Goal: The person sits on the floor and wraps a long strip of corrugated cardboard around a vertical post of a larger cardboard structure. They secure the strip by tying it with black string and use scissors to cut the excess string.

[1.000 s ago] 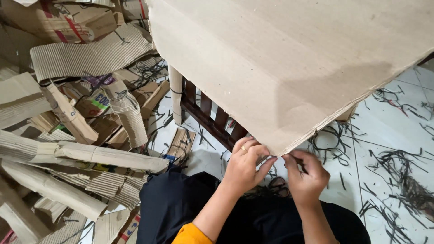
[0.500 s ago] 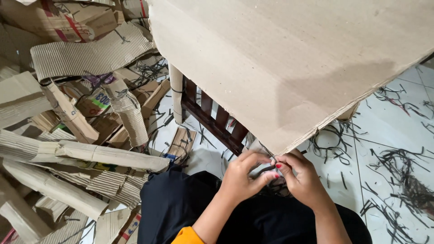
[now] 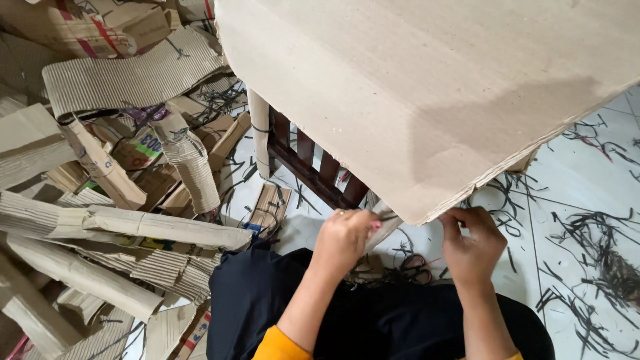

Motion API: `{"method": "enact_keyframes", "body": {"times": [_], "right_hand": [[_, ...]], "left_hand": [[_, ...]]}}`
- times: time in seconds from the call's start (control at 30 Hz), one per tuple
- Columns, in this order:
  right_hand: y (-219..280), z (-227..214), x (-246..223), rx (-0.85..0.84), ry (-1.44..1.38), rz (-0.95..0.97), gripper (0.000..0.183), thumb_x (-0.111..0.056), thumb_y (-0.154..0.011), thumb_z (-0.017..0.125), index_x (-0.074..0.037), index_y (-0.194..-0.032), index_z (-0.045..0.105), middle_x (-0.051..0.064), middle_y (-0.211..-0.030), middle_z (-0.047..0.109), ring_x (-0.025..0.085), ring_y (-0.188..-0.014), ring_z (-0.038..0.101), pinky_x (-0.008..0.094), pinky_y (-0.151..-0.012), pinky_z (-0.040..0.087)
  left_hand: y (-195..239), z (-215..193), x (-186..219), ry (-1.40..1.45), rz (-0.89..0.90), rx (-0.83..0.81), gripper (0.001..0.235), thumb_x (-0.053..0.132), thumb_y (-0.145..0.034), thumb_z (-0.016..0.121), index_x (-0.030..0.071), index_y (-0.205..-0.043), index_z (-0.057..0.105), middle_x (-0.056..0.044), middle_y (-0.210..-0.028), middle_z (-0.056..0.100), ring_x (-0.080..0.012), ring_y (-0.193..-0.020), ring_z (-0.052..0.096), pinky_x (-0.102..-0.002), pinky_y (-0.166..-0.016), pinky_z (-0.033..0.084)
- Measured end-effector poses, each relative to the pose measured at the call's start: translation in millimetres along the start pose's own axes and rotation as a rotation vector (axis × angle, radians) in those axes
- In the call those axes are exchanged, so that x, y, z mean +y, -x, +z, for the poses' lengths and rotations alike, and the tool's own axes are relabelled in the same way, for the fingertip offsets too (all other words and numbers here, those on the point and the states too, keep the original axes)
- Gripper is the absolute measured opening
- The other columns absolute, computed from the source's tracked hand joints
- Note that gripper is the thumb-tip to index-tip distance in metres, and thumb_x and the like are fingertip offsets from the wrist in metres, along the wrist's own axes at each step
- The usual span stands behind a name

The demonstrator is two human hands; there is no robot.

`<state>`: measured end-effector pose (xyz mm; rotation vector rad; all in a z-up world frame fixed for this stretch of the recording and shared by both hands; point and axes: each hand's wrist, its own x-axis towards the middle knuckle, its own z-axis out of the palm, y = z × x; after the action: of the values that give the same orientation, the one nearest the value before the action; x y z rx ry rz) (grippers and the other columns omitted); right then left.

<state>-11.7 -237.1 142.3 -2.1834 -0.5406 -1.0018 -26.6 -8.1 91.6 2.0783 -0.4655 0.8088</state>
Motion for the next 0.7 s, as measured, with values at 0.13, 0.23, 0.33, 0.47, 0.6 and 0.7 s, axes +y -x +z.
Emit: {"method": "enact_keyframes", "body": {"times": [0.13, 0.23, 0.33, 0.47, 0.6, 0.7], "right_hand": [[1.4, 6.3, 8.6, -0.031, -0.222, 0.254, 0.019, 0.008, -0.093, 0.073, -0.006, -0.082, 0.070, 0.006, -0.068, 0.065, 0.017, -0.064, 0.061, 0.031, -0.070, 0.049], [14.5, 4.4, 11.8, -0.158, -0.707, 0.420, 0.011, -0.002, -0.097, 0.064, -0.004, -0.085, 0.065, 0.011, -0.067, 0.065, 0.019, -0.065, 0.064, 0.032, -0.070, 0.052], [24.4, 9.7, -5.6, -0.266, -1.164, 0.397, 0.010, -0.011, -0.102, 0.058, -0.003, -0.098, 0.058, 0.019, -0.074, 0.065, 0.020, -0.051, 0.063, 0.030, -0.052, 0.053], [33.4, 5.3, 13.4, -0.378, -0.791, 0.216, 0.018, -0.014, -0.105, 0.051, -0.005, -0.091, 0.057, 0.006, -0.069, 0.058, 0.010, -0.046, 0.048, 0.024, -0.046, 0.048], [-12.3, -9.5, -4.0, -0.440, -0.221, -0.102, 0.003, -0.008, -0.091, 0.068, -0.008, -0.089, 0.067, 0.012, -0.061, 0.065, 0.039, -0.051, 0.063, 0.043, -0.050, 0.054], [-14.0, -3.6, -6.9, -0.417, -0.234, -0.058, 0.002, -0.006, -0.090, 0.067, -0.007, -0.089, 0.067, 0.011, -0.061, 0.063, 0.036, -0.052, 0.060, 0.042, -0.052, 0.053]], "left_hand": [[-5.5, -2.3, -1.9, 0.157, -0.100, 0.005, 0.018, 0.025, -0.102, 0.062, 0.019, -0.085, 0.065, -0.001, -0.069, 0.065, -0.0282, -0.066, 0.068, -0.037, -0.070, 0.056], [-14.9, -3.0, 14.5, 0.403, -0.188, 0.031, 0.024, 0.021, -0.105, 0.057, 0.017, -0.081, 0.062, -0.004, -0.074, 0.066, -0.0298, -0.070, 0.067, -0.036, -0.071, 0.056], [-18.3, 4.5, 25.2, 0.657, -0.264, 0.066, 0.034, 0.020, -0.109, 0.050, 0.015, -0.077, 0.059, -0.003, -0.073, 0.066, -0.0244, -0.067, 0.061, -0.034, -0.073, 0.052], [-10.9, 20.9, 17.7, 0.765, -0.356, 0.072, 0.038, 0.020, -0.111, 0.048, 0.014, -0.075, 0.056, -0.001, -0.064, 0.064, -0.0162, -0.064, 0.051, -0.032, -0.072, 0.048], [-17.4, 1.3, 14.5, 0.670, -0.356, 0.047, 0.038, 0.019, -0.108, 0.052, 0.013, -0.071, 0.057, -0.003, -0.060, 0.063, -0.0246, -0.059, 0.053, -0.035, -0.068, 0.049], [-15.9, 0.2, 9.2, 0.598, -0.398, 0.054, 0.038, 0.017, -0.108, 0.052, 0.011, -0.072, 0.058, -0.006, -0.057, 0.061, -0.0274, -0.058, 0.053, -0.039, -0.068, 0.050]]}}
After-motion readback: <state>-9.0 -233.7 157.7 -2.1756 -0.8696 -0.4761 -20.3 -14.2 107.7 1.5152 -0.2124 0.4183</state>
